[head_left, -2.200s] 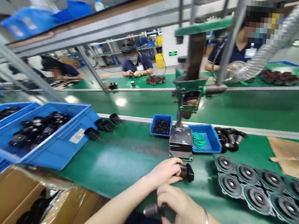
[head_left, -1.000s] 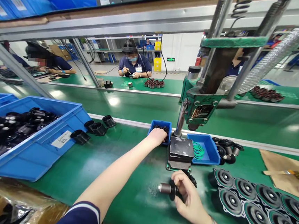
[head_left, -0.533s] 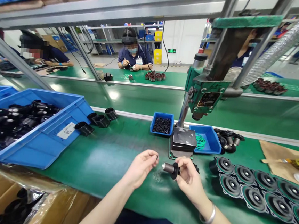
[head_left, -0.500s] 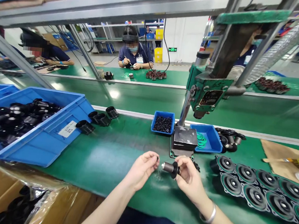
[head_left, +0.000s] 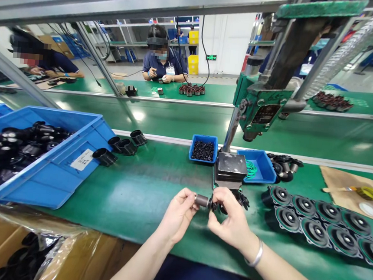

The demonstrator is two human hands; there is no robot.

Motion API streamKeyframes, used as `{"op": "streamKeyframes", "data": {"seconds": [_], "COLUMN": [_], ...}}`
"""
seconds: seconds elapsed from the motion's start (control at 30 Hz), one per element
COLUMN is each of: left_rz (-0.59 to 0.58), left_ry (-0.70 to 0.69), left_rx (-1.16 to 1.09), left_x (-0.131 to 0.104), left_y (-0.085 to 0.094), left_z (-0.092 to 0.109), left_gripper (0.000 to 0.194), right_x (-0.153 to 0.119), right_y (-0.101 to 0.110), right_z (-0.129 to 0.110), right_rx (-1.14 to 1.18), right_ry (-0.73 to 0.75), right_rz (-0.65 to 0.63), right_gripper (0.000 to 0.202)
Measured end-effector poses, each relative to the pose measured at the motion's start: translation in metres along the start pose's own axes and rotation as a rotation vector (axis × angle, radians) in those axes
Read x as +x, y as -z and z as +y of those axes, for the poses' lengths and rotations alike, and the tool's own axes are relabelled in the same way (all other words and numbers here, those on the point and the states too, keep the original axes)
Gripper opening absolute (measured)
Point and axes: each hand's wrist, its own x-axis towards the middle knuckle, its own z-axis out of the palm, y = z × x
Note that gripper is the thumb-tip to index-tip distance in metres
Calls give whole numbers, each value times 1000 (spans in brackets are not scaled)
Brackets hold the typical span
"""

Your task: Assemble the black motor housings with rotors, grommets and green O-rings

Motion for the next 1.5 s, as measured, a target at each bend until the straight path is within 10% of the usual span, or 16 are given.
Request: {"op": "streamKeyframes", "data": {"seconds": [0.13,0.33,0.47,1.0,1.17,1.3,1.5], "left_rz": [77,133,139,-305,169,864,740], "left_ry": [-14,-35,-27,-267,-844,-713,-471], "left_rx": [-103,-97,-66,613,1591,1907,2017], "left_x": [-2,-1,-2,0,64,137,171], "left_y": [-1,2,5,21,45,74,88], "left_z": [1,-3,-8,13,77,154,203], "left_gripper": [36,29,23,66,57,50,16], "right_x": [2,-1,-8,-11,-19,-23,-21], "right_y": [-10,-27,-26,-22,-28,-32,-34], "right_z": [2,7,12,26,27,29,30], "right_rx": [-10,433,144,510,439,383,391], "right_ry": [89,-302,-35,-254,-255,-218,-174], "right_rz": [0,44,46,17,-27,-98,-83], "right_gripper": [35,24,31,29,30,29,28]}}
